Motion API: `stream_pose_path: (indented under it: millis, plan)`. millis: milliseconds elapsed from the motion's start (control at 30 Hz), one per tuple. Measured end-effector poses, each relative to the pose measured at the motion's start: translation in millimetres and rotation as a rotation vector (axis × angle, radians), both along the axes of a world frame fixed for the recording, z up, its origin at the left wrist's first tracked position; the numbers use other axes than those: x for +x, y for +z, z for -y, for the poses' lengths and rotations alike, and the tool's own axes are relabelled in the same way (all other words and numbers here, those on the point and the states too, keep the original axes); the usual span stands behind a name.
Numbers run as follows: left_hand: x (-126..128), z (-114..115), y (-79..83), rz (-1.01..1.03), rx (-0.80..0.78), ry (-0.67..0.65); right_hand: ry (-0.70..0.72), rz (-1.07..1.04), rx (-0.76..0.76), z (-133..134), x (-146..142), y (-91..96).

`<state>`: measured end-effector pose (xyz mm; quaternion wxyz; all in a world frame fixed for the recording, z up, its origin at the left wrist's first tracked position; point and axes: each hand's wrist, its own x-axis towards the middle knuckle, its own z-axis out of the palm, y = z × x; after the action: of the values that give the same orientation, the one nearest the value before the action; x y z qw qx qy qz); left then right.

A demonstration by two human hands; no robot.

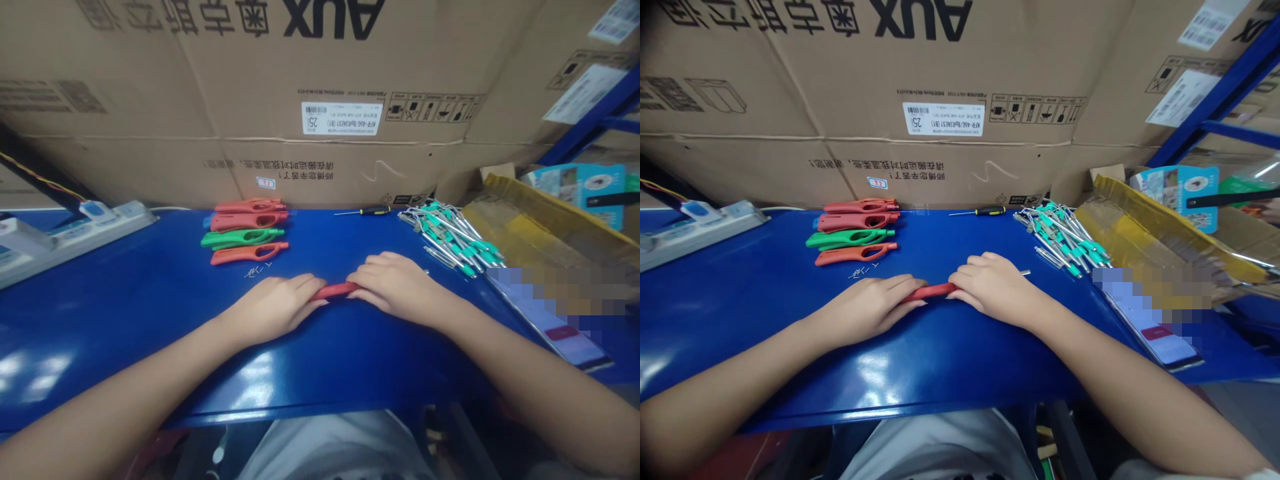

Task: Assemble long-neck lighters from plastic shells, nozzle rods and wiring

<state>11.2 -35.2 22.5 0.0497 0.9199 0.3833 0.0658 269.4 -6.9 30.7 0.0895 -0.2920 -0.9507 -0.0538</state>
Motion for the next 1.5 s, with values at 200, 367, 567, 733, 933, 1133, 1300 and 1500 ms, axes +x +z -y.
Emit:
stream_pose_path:
  millis: [200,367,567,733,933,1133,1300,1500]
  plan:
    - [-12.7,-10.4,4.4,-0.006,0.058,0.048,-0.162,-0.026,0.045,-18.9,35.6,14.1]
    - [-21.2,-16.8,8.5,0.009,0.030,0.101,-0.163,-0.078,-0.027,-37.6,61.7,17.7]
    - [-18.7,-13.4,6.0,0.040,0.023,0.066,-0.008,-0.179,-0.076,-29.0,42.1,12.9]
    - [-11.6,-5.7,1.9,0.054,0.055,0.031,0.098,-0.205,-0.051,-14.9,21.8,5.5]
    - [-6.3,-1.7,1.8,0.122,0.034,0.062,0.090,-0.167,-0.012,-14.5,19.6,2.4]
    - [-3.6,-0.6,0.7,0.330,-0.112,0.090,0.143,-0.152,0.043,-14.3,16.9,-1.9]
    - [0.8,0.2,-1.0,0.466,-0.346,0.161,0.181,-0.155,0.125,-12.5,12.4,-10.8]
    - [0.0,4.7,-2.2,0.447,-0.214,0.122,0.174,-0.184,0.125,-4.1,6.9,-12.9]
